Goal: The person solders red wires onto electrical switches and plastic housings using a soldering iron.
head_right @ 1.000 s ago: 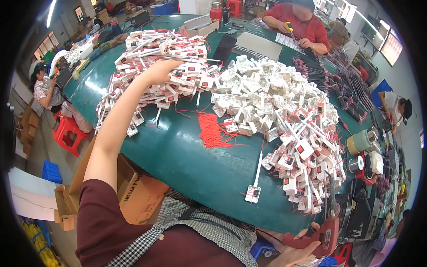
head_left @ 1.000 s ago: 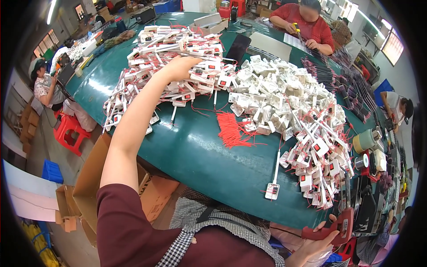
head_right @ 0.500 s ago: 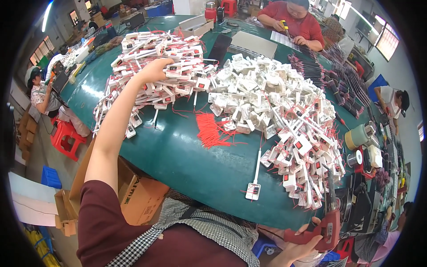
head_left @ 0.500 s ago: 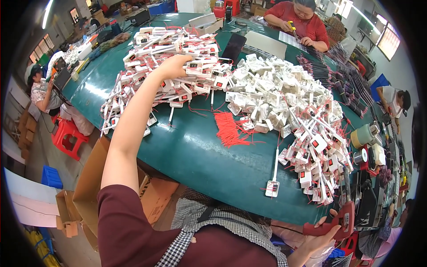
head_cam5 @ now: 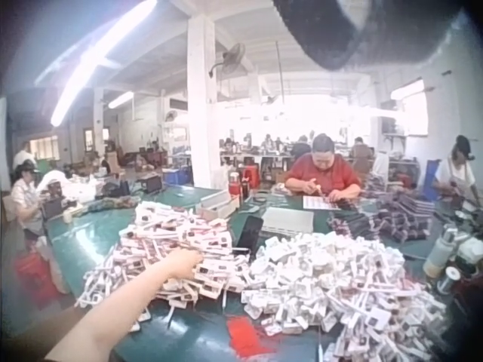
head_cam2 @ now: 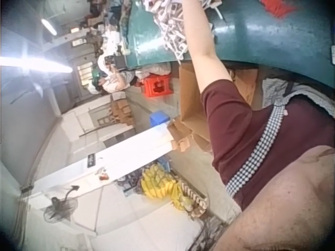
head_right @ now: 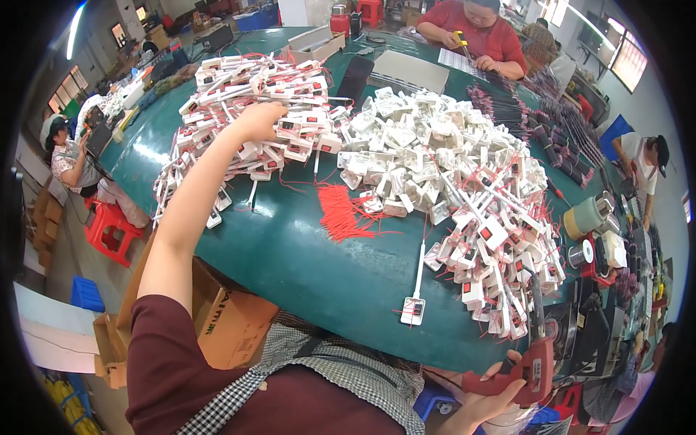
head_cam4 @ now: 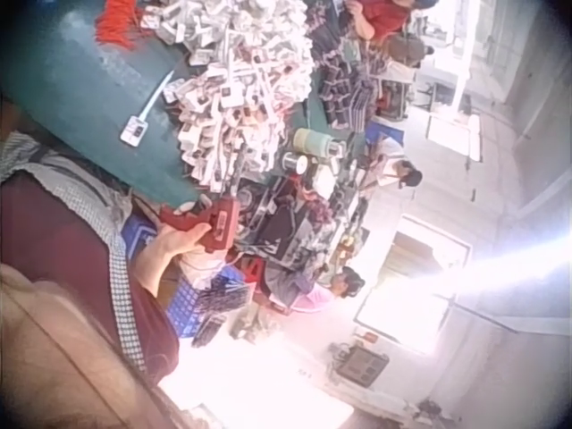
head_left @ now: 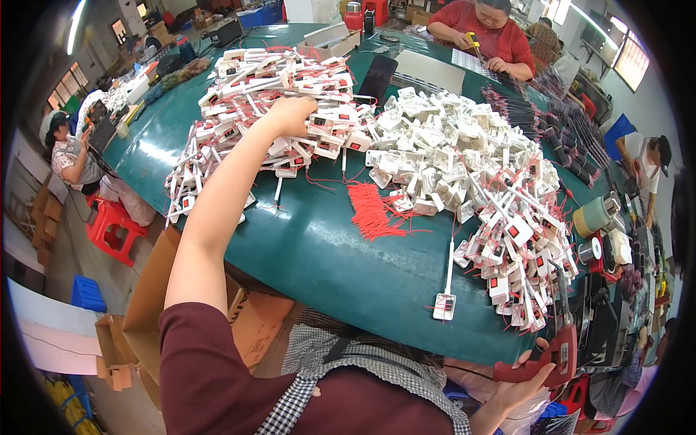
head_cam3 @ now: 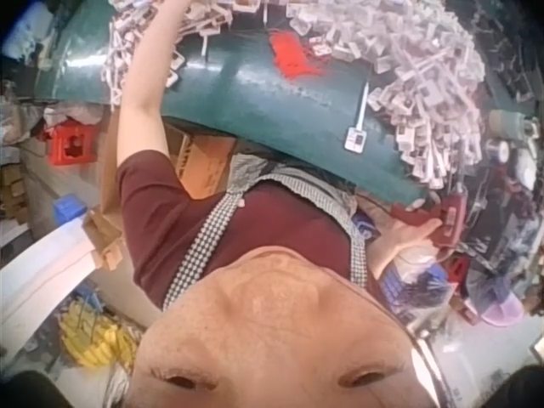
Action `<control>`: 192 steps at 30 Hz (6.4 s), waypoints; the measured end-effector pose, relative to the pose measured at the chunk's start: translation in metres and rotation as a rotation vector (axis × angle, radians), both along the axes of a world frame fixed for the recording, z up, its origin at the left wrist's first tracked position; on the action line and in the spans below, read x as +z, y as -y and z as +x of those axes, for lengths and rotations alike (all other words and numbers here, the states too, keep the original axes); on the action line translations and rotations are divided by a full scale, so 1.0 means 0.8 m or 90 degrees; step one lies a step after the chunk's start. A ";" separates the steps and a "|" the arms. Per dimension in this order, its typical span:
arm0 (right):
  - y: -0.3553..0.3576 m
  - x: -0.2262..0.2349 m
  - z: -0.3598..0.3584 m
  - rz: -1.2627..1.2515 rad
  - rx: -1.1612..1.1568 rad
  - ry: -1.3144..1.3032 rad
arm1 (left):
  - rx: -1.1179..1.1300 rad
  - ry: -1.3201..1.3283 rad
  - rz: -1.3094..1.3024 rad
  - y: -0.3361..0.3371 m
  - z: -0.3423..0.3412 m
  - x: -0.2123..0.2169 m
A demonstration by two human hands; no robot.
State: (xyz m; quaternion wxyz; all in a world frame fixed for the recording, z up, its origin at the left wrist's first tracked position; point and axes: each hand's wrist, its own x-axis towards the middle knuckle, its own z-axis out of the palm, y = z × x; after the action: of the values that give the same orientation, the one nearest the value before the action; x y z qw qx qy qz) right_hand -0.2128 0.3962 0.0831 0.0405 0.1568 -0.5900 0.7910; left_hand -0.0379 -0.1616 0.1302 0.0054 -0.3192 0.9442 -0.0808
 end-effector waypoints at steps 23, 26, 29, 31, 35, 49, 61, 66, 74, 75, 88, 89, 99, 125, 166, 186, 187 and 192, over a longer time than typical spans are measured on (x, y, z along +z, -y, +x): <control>0.004 0.000 0.001 -0.007 -0.026 0.024 | -0.177 -0.255 -0.030 -0.026 -0.006 -0.031; 0.003 0.000 0.001 -0.006 -0.036 0.016 | -0.187 -0.304 -0.052 -0.041 0.003 -0.019; 0.001 0.000 0.002 0.003 -0.039 0.002 | -0.254 -0.370 -0.047 -0.049 0.018 -0.024; 0.000 0.000 0.002 0.010 -0.042 0.017 | -0.289 -0.377 0.015 -0.075 0.030 -0.024; 0.001 0.001 0.005 0.016 0.001 0.010 | -0.406 -0.341 0.052 -0.126 0.066 -0.069; 0.026 0.010 0.017 0.053 0.040 0.062 | -0.372 0.033 -0.361 -0.182 0.087 -0.091; 0.016 -0.003 0.023 0.032 0.144 0.026 | 0.047 -0.487 0.204 -0.220 0.141 -0.125; 0.043 0.000 0.026 0.048 0.167 0.001 | 0.255 -0.793 0.366 -0.281 0.116 -0.139; 0.059 -0.006 0.017 0.087 0.254 -0.007 | 0.249 -0.461 0.075 -0.292 0.080 -0.107; 0.061 -0.006 0.015 0.092 0.255 0.000 | 0.214 -0.441 0.019 -0.281 0.075 -0.095; 0.074 0.002 0.040 0.170 0.297 0.027 | -0.198 -0.416 0.407 -0.221 0.086 -0.088; 0.074 -0.001 0.040 0.173 0.325 0.040 | -0.191 -0.319 0.448 -0.228 0.095 -0.081; 0.107 -0.004 0.040 0.181 0.379 0.071 | -0.176 -0.236 0.268 -0.294 0.037 -0.072; 0.070 -0.016 0.036 0.132 0.336 0.093 | -0.258 -0.217 0.279 -0.301 0.050 -0.085; 0.084 -0.020 0.047 0.147 0.371 0.128 | -0.191 -0.295 0.185 -0.330 0.106 -0.091; 0.111 -0.013 0.047 0.207 0.420 0.147 | -0.154 -0.289 0.191 -0.298 0.066 -0.089; 0.111 -0.014 0.045 0.223 0.417 0.159 | -0.153 -0.288 0.193 -0.299 0.066 -0.089; 0.120 -0.011 0.044 0.213 0.442 0.159 | -0.087 -0.392 0.380 -0.303 0.073 -0.094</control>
State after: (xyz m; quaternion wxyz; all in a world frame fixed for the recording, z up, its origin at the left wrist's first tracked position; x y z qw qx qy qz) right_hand -0.1774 0.3002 0.0746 -0.3273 0.2542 -0.6229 0.6636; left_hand 0.0205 0.0810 0.0551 -0.1901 -0.2496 0.9026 0.2948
